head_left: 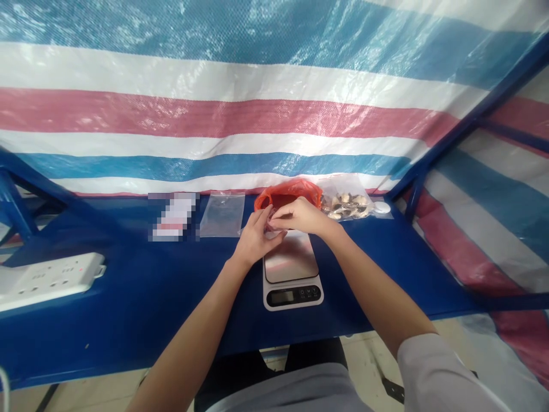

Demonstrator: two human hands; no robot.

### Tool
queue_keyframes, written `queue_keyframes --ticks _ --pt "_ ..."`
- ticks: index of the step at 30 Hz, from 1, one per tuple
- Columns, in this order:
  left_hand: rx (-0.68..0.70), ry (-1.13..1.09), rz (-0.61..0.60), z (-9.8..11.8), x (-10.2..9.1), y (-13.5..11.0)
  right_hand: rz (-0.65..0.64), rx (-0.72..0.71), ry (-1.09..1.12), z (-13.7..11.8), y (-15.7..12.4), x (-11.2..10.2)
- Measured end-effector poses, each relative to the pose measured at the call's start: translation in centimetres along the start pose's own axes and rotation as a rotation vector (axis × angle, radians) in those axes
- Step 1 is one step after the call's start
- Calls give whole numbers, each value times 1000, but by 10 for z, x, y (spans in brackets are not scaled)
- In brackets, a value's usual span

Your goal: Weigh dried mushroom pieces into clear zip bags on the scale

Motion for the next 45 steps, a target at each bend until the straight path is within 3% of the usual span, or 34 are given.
queue_keyframes --ticks 11,15,18,24,28,37,45 --pt "-119 -67 21 4 -7 8 63 -80 39 4 6 -5" --pt "-170 -89 71 0 -13 11 154 -82 92 14 4 -23" --pt "-252 -140 127 -8 -18 8 169 -37 -21 29 10 -34" --pt "-399 -197 172 -22 -24 2 -86 99 -499 46 51 -15" --pt "-435 -250 182 -30 -25 -2 -206 115 -672 46 75 1" --pt "-499 -392 215 -36 -34 -11 -331 -89 -618 42 87 19" --pt "-527 -513 219 -39 -34 -12 -356 -32 -664 49 93 31"
Point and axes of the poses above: each hand's wrist, its own y-axis towards the middle knuckle, its own x-axis out of the palm, z = x × y, the point moved 6 cm from there along y, towards the middle knuckle, and after that the axes turned 8 degrees about -z, right-handed, at the moved point
